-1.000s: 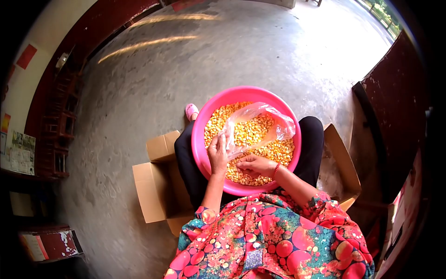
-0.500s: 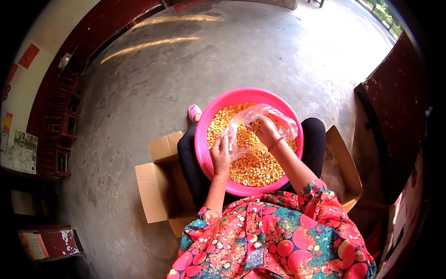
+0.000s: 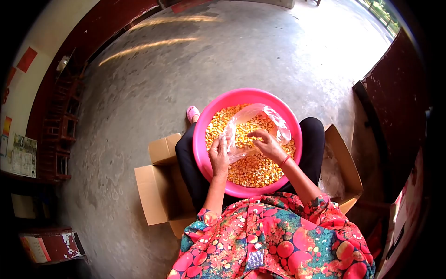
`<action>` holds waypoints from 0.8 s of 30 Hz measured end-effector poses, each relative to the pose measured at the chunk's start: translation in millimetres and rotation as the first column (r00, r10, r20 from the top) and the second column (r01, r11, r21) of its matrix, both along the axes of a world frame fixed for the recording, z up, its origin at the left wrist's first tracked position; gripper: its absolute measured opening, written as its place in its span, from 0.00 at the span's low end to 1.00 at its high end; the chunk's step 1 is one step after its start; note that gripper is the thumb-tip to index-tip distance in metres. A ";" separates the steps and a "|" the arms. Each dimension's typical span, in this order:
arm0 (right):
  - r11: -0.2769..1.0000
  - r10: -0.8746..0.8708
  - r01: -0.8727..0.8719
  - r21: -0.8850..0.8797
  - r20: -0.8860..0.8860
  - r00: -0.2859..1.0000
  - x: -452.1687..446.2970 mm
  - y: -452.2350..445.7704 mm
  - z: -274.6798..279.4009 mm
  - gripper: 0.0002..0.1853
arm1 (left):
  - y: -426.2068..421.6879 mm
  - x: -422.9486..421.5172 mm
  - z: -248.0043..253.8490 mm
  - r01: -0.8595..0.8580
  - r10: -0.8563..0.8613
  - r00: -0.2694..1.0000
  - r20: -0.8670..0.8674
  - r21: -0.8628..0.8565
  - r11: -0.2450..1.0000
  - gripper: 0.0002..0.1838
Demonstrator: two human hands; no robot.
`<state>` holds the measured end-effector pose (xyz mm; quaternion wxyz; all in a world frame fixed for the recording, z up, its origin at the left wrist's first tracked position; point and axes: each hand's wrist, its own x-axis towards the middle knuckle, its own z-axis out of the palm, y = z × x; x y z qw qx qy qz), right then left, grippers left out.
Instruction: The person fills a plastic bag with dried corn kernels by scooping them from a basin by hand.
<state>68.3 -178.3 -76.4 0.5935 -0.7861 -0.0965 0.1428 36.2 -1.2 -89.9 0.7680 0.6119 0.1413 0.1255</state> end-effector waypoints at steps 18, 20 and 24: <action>0.760 -0.153 0.505 -0.409 0.642 0.751 -19.9 -34.5 53.4 0.29 | 0.1 -7.7 14.4 -0.014 0.006 0.996 -0.084 -0.092 0.996 0.13; 0.672 -0.180 0.577 -0.465 0.653 0.736 -17.0 -39.7 43.5 0.29 | 6.6 -8.6 16.5 0.001 -0.006 1.000 -0.031 -0.164 0.986 0.13; 0.722 -0.231 0.574 -0.386 0.647 0.727 -3.9 -58.9 38.8 0.26 | 16.3 -11.9 34.3 0.035 -0.055 0.996 -0.067 -0.265 0.964 0.11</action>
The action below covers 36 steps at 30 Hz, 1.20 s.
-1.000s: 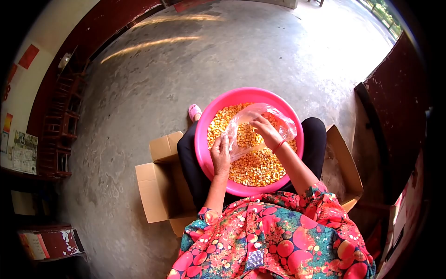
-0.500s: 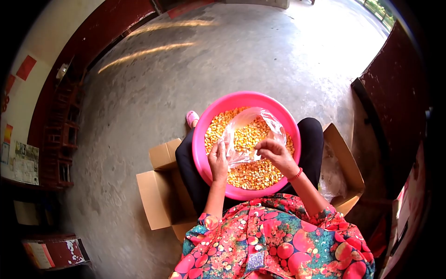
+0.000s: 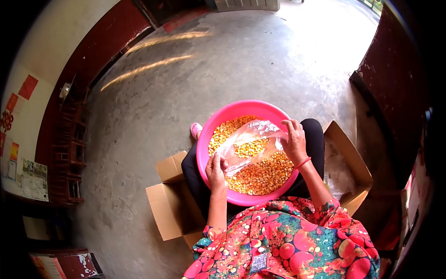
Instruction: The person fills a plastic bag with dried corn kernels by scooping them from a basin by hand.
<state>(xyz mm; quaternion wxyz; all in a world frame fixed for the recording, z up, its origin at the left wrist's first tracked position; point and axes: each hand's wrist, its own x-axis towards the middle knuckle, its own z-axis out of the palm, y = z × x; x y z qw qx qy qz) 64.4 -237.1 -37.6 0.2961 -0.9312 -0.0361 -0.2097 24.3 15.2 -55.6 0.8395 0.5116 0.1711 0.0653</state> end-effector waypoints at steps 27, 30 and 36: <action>0.520 0.751 -0.565 0.641 -0.028 0.660 -12.4 62.7 82.8 0.09 | -29.5 3.8 98.3 0.182 -0.567 0.739 0.363 0.704 0.687 0.17; 0.536 0.740 -0.586 0.608 -0.004 0.673 -6.1 61.7 107.3 0.08 | -15.3 6.7 81.9 0.035 -0.489 0.794 0.360 0.777 0.629 0.35; 0.496 0.799 -0.589 0.638 -0.070 0.597 -9.3 69.9 133.7 0.08 | -7.4 19.4 31.8 0.045 -0.562 0.826 0.043 0.989 0.141 0.60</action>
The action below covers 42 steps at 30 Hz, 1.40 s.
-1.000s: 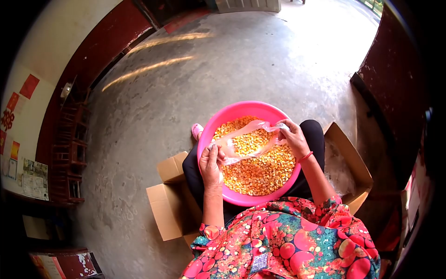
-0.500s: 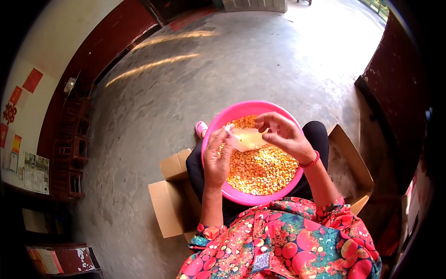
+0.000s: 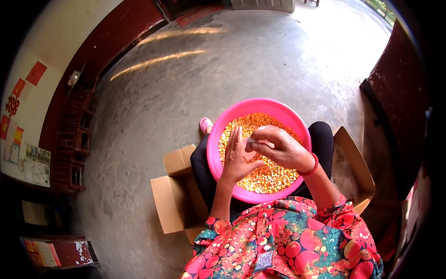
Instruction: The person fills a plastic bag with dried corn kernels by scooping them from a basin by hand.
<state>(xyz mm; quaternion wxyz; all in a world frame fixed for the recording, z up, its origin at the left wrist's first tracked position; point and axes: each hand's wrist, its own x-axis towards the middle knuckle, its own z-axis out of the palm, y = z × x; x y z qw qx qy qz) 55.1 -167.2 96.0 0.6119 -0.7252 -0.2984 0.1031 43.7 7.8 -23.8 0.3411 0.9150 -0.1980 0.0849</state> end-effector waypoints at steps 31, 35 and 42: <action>0.989 -0.032 0.029 -0.147 -0.018 0.999 -36.8 -1.5 -180.7 0.39 | -38.2 -29.8 30.8 0.068 -0.072 0.991 0.111 0.042 0.997 0.25; 0.999 -0.004 -0.003 -0.034 -0.189 0.982 -44.4 1.1 -188.2 0.30 | -27.4 -31.5 28.6 0.108 -0.104 0.993 0.046 -0.100 0.989 0.37; 0.892 0.175 -0.021 -0.451 0.303 0.937 -28.4 12.7 -105.4 0.12 | 3.2 -46.4 -8.3 -0.090 -0.280 0.871 -0.404 -0.691 0.717 0.42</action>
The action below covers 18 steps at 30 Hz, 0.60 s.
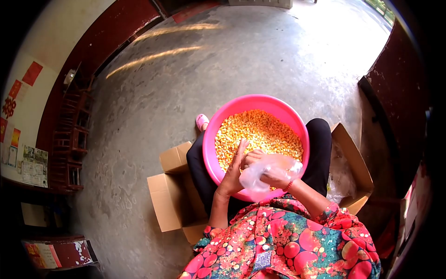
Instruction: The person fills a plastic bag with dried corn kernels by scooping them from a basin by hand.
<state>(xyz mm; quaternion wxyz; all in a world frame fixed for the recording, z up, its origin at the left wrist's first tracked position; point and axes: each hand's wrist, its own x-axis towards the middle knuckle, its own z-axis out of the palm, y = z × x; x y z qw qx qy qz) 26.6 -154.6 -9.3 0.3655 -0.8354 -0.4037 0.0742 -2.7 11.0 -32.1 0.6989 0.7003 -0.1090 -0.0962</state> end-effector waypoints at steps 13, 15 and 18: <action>0.970 0.050 -0.069 0.232 0.087 0.995 4.1 15.2 45.0 0.11 | 0.2 -16.3 -27.8 0.028 -0.117 0.960 -0.253 -0.332 0.943 0.25; 0.963 -0.007 0.007 0.271 -0.003 1.000 6.4 8.5 51.1 0.11 | -8.0 -8.6 -22.9 0.012 -0.041 0.985 -0.165 -0.169 0.985 0.23; 0.889 -0.075 0.104 0.446 -0.083 0.994 8.8 -2.6 38.6 0.10 | -12.0 -1.1 -19.4 0.003 -0.001 0.997 -0.072 0.021 1.000 0.20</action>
